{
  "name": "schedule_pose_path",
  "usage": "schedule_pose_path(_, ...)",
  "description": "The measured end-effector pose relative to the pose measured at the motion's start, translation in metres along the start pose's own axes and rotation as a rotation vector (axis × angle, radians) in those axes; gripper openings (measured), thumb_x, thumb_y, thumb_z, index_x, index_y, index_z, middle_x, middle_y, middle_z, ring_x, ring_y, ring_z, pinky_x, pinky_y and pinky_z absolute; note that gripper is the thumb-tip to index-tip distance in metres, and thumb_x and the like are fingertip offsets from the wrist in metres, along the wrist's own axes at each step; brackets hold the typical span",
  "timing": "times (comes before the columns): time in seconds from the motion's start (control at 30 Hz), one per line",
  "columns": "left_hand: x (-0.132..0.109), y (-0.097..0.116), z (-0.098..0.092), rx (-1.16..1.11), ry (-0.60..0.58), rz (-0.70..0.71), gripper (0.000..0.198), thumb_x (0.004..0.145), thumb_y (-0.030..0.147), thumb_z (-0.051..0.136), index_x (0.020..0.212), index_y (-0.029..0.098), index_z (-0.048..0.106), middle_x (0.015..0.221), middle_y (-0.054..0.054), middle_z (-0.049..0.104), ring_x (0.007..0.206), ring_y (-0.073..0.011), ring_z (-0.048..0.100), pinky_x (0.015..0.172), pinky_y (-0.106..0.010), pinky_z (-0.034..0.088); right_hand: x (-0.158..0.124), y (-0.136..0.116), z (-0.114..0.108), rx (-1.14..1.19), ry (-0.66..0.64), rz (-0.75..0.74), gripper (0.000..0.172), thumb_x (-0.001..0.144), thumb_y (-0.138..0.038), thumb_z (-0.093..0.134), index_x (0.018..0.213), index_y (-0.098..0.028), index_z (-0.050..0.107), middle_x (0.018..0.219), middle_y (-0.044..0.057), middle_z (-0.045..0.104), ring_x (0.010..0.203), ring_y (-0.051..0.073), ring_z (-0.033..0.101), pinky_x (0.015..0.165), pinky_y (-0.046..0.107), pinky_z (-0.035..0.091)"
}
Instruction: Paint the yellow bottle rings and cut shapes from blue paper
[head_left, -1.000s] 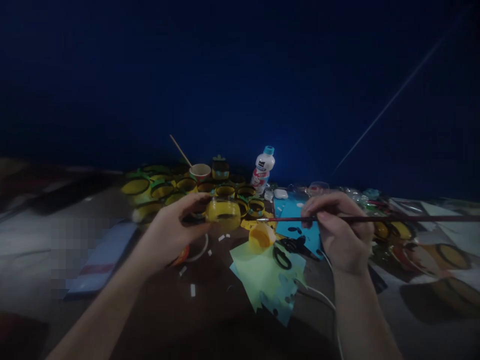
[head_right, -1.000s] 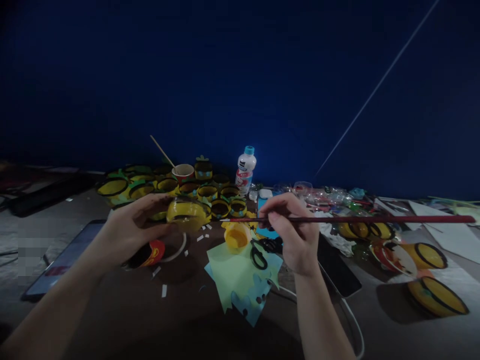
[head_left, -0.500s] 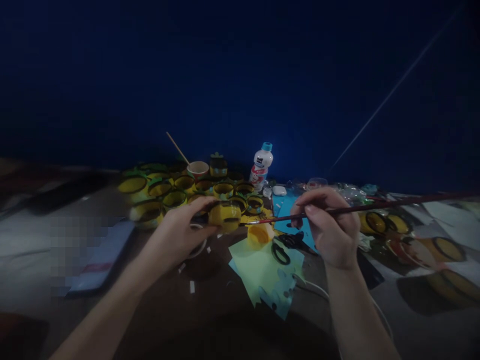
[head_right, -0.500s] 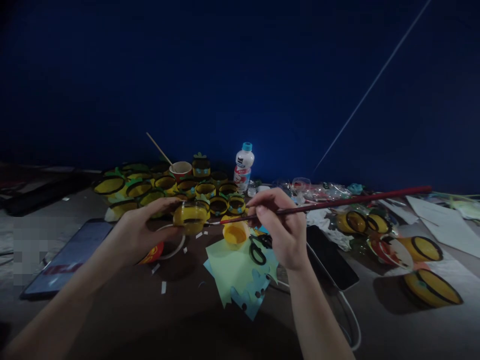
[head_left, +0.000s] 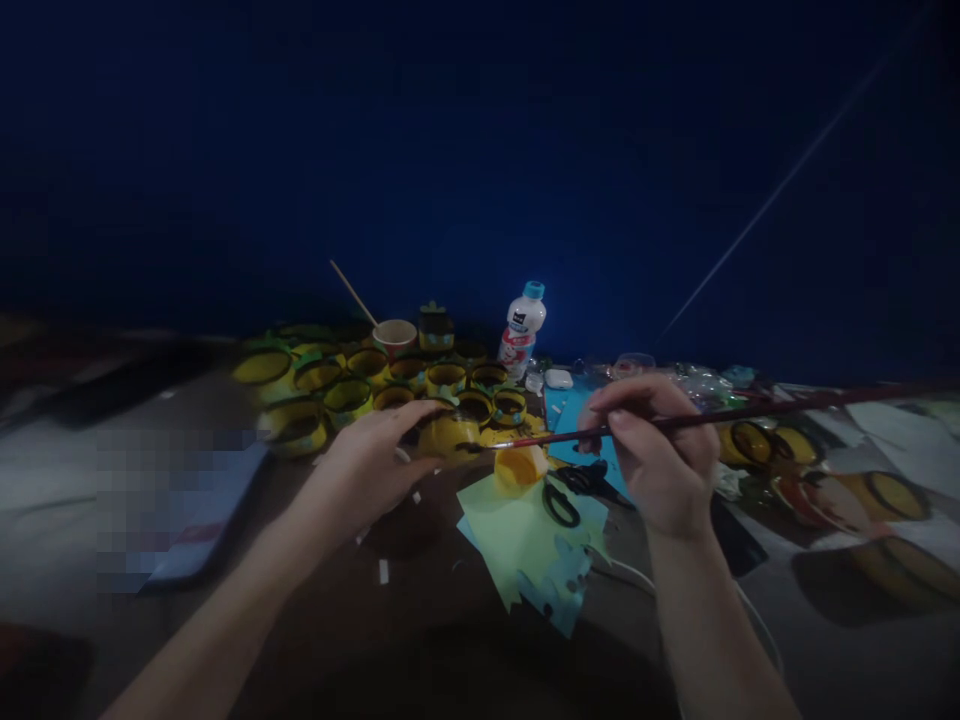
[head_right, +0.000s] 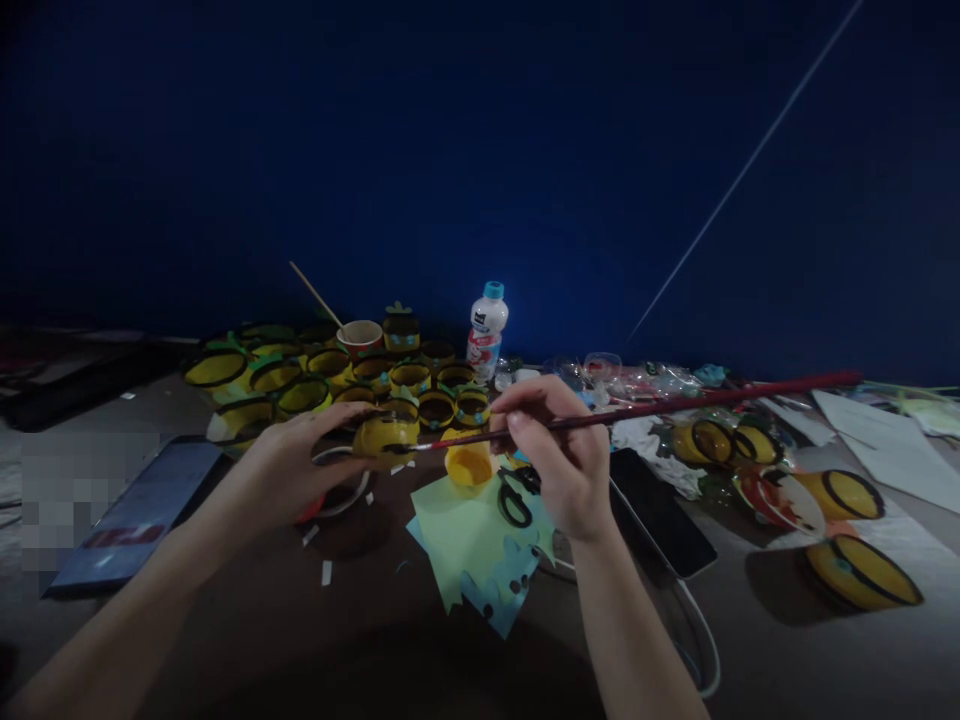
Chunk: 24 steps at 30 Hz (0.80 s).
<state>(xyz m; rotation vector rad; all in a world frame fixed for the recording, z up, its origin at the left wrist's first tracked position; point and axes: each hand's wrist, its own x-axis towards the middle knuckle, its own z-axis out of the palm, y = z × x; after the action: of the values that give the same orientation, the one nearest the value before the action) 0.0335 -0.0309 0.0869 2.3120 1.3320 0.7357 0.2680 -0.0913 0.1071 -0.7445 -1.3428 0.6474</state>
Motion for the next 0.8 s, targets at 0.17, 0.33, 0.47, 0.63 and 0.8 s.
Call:
schedule_pose_path(0.17,0.0041,-0.0039,0.0008,-0.556,-0.085,-0.123,0.046,0.064,0.028,0.068,0.108,0.021,0.056,0.107,-0.005,0.066,0.1,-0.0239,0.061,0.086,-0.035,0.049,0.0014,-0.0028,0.0,0.047,0.103,-0.039,0.015,0.078,-0.016,0.051,0.08,-0.021,0.065,0.06,0.001,0.059,0.053,0.015,0.055,0.042,0.026,0.043)
schedule_pose_path(0.33,0.007,-0.0006,-0.0004,-0.962,-0.156,-0.28,0.047,0.065,0.024,0.068,0.108,0.015,0.051,0.104,-0.009,0.067,0.094,-0.0233,0.064,0.081,-0.037,0.052,0.0019,-0.003,0.0019,0.026,0.137,-0.102,0.017,0.082,-0.022,0.05,0.078,-0.02,0.067,0.066,0.003,0.06,0.054,0.015,0.057,0.044,0.028,0.045)
schedule_pose_path(0.47,0.0063,-0.0008,0.0029,-1.103,-0.148,-0.321,0.044,0.067,0.022,0.068,0.107,0.015,0.052,0.104,-0.009,0.068,0.092,-0.0236,0.065,0.08,-0.037,0.053,0.001,-0.0007,0.0021,-0.011,0.107,-0.119,0.018,0.083,-0.023,0.051,0.075,-0.02,0.067,0.067,0.004,0.059,0.056,0.017,0.058,0.046,0.03,0.046)
schedule_pose_path(0.63,0.0067,-0.0031,0.0064,-1.19,-0.136,-0.308,0.045,0.067,0.022,0.07,0.109,0.014,0.054,0.099,-0.009,0.069,0.092,-0.024,0.065,0.081,-0.035,0.052,-0.0005,0.0015,0.0017,-0.011,0.028,-0.091,0.017,0.082,-0.018,0.05,0.078,-0.019,0.067,0.07,0.004,0.061,0.061,0.017,0.059,0.05,0.031,0.048)
schedule_pose_path(0.8,0.0074,-0.0033,0.0059,-1.252,-0.094,-0.299,0.046,0.066,0.02,0.072,0.109,0.016,0.057,0.099,-0.008,0.069,0.092,-0.0236,0.065,0.075,-0.03,0.053,-0.0016,0.0008,-0.0009,-0.02,-0.029,-0.099,0.018,0.081,-0.017,0.049,0.075,-0.018,0.066,0.066,0.003,0.059,0.06,0.016,0.058,0.049,0.028,0.047)
